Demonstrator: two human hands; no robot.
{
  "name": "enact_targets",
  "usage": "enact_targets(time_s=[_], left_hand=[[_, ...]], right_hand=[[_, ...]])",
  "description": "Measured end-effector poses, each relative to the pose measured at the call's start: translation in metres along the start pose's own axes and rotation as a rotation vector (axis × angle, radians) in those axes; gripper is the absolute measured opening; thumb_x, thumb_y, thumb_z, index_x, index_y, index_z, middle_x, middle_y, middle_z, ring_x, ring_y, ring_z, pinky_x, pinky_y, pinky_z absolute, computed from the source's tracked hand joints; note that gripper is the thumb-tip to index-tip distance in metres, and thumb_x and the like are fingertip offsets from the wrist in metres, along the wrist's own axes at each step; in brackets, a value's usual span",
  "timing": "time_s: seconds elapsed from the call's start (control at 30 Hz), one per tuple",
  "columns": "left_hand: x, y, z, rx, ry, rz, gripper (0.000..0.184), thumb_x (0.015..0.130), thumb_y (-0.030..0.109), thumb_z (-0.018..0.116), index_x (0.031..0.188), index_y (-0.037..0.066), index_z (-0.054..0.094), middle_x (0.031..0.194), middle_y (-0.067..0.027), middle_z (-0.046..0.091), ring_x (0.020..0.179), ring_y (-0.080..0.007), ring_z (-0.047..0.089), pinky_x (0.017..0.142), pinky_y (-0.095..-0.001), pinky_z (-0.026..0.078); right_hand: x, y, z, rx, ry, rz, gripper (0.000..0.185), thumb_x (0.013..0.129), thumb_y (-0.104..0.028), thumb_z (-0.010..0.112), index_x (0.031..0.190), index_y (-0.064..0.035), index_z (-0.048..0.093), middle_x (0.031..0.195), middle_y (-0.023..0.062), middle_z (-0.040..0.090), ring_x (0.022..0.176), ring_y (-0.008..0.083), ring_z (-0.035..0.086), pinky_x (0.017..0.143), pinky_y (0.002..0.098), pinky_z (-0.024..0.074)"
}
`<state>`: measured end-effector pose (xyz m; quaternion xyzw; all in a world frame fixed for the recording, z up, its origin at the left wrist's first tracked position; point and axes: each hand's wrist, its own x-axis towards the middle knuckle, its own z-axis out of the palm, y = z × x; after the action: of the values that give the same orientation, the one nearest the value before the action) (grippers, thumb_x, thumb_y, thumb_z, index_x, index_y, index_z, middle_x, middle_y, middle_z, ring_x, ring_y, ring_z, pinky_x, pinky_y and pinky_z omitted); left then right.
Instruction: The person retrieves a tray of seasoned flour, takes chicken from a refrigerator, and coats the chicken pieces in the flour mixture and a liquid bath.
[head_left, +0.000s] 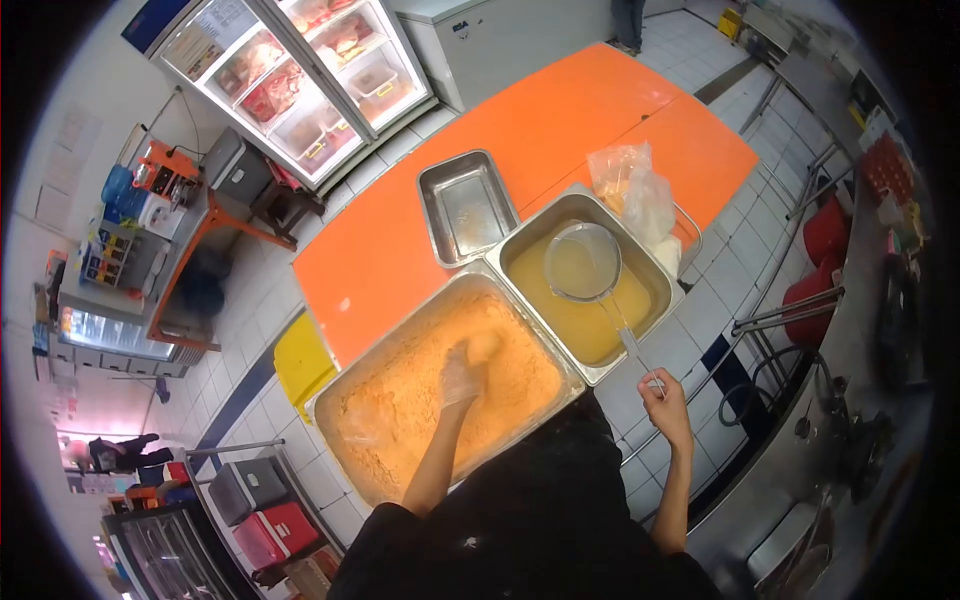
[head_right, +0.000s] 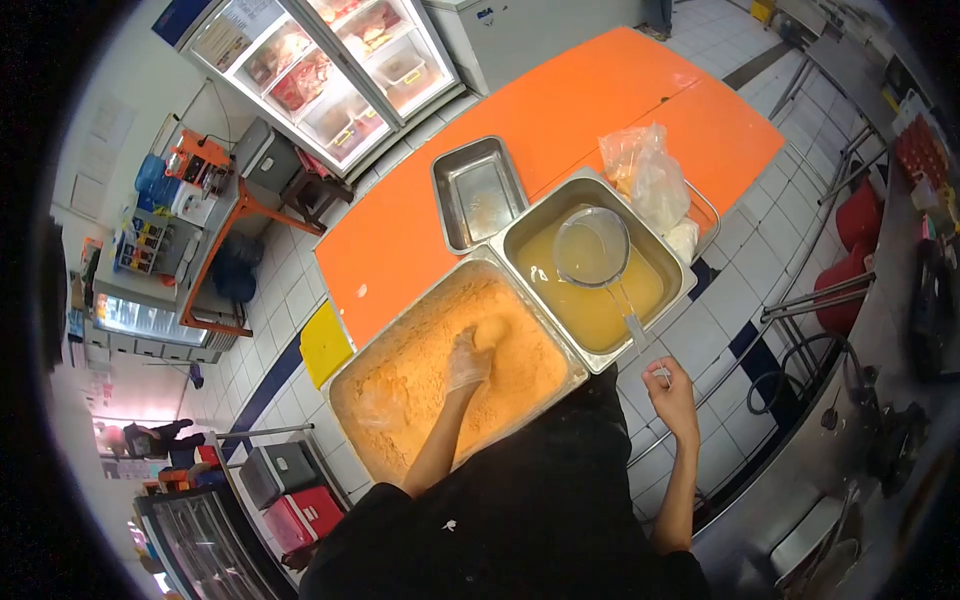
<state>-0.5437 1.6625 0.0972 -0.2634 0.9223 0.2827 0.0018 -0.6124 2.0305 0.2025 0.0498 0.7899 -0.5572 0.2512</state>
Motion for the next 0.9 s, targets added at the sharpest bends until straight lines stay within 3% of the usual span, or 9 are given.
enact_targets(time_s=[0.07,0.17,0.23,0.33,0.47,0.67,0.73,0.87,0.9], left_hand=[[-0.001,0.014,0.006,-0.031,0.142,-0.151,0.058,0.082,0.028,0.06,0.133,0.002,0.048,0.121,-0.0293,0.058,0.113,-0.0419,0.057,0.097,-0.0455,0.045],[-0.01,0.051,0.011,0.004,0.054,-0.001,0.06,0.088,0.03,0.058,0.139,0.005,0.042,0.124,-0.0302,0.055,0.115,-0.0417,0.055,0.099,-0.0461,0.043],[-0.014,0.074,0.013,-0.051,-0.049,-0.213,0.057,0.086,0.025,0.057,0.135,0.001,0.043,0.105,-0.0286,0.064,0.097,-0.0433,0.063,0.084,-0.0495,0.05],[-0.025,0.018,0.035,0.0,-0.117,0.018,0.053,0.088,0.024,0.054,0.134,0.001,0.041,0.093,-0.0263,0.066,0.085,-0.0431,0.065,0.074,-0.051,0.05],[-0.041,-0.02,0.001,0.161,-0.206,0.206,0.04,0.092,0.026,0.052,0.126,0.005,0.05,0.094,-0.0251,0.066,0.084,-0.0436,0.064,0.073,-0.0519,0.052],[-0.047,-0.029,-0.007,0.138,-0.083,-0.178,0.036,0.092,0.028,0.053,0.119,0.004,0.055,0.1,-0.0251,0.066,0.089,-0.0431,0.064,0.079,-0.0517,0.051],[-0.056,-0.013,0.001,0.088,-0.113,0.082,0.038,0.092,0.029,0.052,0.12,0.003,0.054,0.1,-0.0264,0.065,0.091,-0.0435,0.063,0.082,-0.0521,0.05],[-0.049,0.0,0.027,0.005,0.019,0.101,0.037,0.094,0.03,0.049,0.119,0.003,0.054,0.099,-0.0266,0.065,0.09,-0.0441,0.063,0.081,-0.0531,0.05],[-0.047,0.013,0.021,0.053,-0.124,0.036,0.037,0.094,0.029,0.048,0.119,0.003,0.054,0.1,-0.0272,0.065,0.091,-0.044,0.063,0.082,-0.0533,0.049]], right_hand=[[0.0,0.0,0.002,-0.007,-0.009,0.0,0.009,0.09,-0.009,0.062,0.094,-0.0051,0.056,0.053,-0.0041,0.047,0.046,0.0035,0.036,0.043,0.0248,0.026],[0.0,-0.006,0.001,-0.033,0.0,-0.001,0.008,0.09,-0.009,0.061,0.094,-0.0049,0.056,0.053,-0.004,0.047,0.046,0.0036,0.036,0.043,0.0249,0.0257],[0.0,-0.008,-0.001,-0.048,0.0,-0.004,0.008,0.09,-0.008,0.061,0.094,-0.0044,0.056,0.053,-0.0039,0.047,0.047,0.0035,0.036,0.043,0.0251,0.0258],[0.001,-0.009,-0.002,-0.07,-0.007,-0.017,0.007,0.09,-0.008,0.06,0.094,-0.0042,0.056,0.053,-0.0039,0.047,0.047,0.0034,0.036,0.044,0.0253,0.0262],[0.001,-0.009,-0.002,-0.051,-0.017,-0.01,0.007,0.09,-0.008,0.06,0.094,-0.004,0.056,0.053,-0.0036,0.047,0.048,0.0036,0.037,0.044,0.0255,0.0271],[-0.001,-0.008,0.0,-0.043,0.005,-0.012,0.007,0.089,-0.007,0.061,0.094,-0.004,0.056,0.053,-0.0037,0.047,0.047,0.0038,0.036,0.044,0.0254,0.0268],[-0.002,-0.008,0.0,-0.074,0.006,-0.03,0.007,0.089,-0.007,0.061,0.094,-0.0039,0.056,0.053,-0.004,0.046,0.047,0.004,0.036,0.044,0.0256,0.0268],[-0.003,-0.007,0.0,-0.066,-0.007,-0.041,0.007,0.089,-0.008,0.061,0.094,-0.0035,0.056,0.053,-0.0037,0.047,0.047,0.0041,0.037,0.044,0.0257,0.0271],[-0.003,-0.008,0.001,-0.071,0.003,-0.038,0.008,0.09,-0.008,0.061,0.094,-0.0035,0.056,0.053,-0.0036,0.047,0.047,0.0041,0.036,0.044,0.0258,0.027]])
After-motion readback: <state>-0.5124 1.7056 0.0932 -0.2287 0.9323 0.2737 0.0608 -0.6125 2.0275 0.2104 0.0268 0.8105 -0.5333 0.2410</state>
